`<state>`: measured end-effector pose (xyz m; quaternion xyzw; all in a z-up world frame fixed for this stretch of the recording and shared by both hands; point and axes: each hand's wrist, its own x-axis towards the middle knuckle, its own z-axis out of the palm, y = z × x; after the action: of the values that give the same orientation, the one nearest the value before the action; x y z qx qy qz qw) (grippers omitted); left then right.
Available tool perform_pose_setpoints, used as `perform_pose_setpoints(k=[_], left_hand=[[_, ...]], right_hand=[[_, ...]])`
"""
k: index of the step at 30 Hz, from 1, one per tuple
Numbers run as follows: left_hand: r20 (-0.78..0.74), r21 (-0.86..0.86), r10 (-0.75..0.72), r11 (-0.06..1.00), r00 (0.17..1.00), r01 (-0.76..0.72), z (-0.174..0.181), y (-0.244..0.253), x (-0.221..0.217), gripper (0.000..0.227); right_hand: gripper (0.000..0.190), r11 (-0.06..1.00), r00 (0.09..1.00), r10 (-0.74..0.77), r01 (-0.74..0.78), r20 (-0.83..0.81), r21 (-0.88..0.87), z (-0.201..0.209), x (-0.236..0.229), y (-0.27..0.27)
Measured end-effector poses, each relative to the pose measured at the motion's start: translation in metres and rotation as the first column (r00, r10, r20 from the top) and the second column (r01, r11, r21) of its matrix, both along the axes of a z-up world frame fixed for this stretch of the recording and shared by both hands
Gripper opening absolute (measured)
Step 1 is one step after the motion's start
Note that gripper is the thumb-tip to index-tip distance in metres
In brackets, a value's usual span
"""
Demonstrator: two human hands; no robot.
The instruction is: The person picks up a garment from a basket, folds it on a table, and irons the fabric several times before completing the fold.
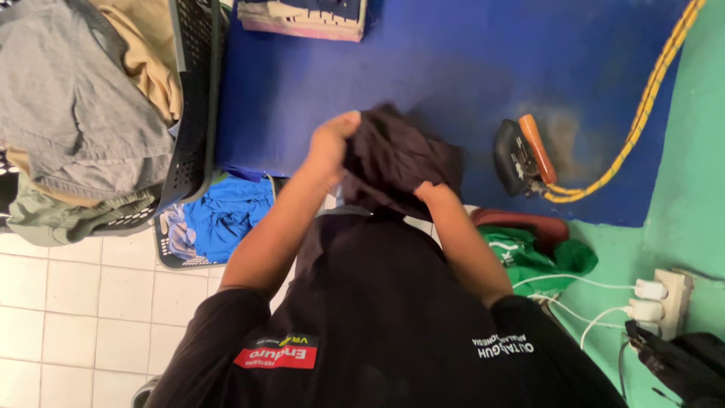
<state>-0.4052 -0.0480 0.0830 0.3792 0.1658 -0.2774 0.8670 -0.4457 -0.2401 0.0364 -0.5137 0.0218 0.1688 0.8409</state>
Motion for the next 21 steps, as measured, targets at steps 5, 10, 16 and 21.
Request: perform_pose_setpoints(k=[5, 10, 16, 21], left_hand=[[0.336, -0.084, 0.056, 0.996, 0.940, -0.029, -0.029, 0.033, 0.039, 0.027], [0.522, 0.851, -0.492, 0.250, 0.696, -0.461, -0.036, 0.008, 0.012, 0.032], [0.027, 0.236, -0.613, 0.772, 0.790, 0.590, -0.062, -0.061, -0.050, 0.042], [-0.225, 0.192, -0.323, 0.910, 0.919, 0.367, -0.125, -0.082, -0.032, 0.030]], right_hand=[[0.061, 0.976, 0.984, -0.152, 0.164, -0.093, 0.144, 0.047, -0.089, -0.041], [0.069, 0.919, 0.885, -0.314, 0.193, 0.343, 0.344, 0.117, -0.078, -0.050], [0.065, 0.744, 0.862, -0.462, 0.248, 0.208, 0.621, 0.105, -0.080, -0.001], [0.061, 0.679, 0.854, -0.505, 0.482, -0.124, 0.554, 0.096, -0.088, -0.015]])
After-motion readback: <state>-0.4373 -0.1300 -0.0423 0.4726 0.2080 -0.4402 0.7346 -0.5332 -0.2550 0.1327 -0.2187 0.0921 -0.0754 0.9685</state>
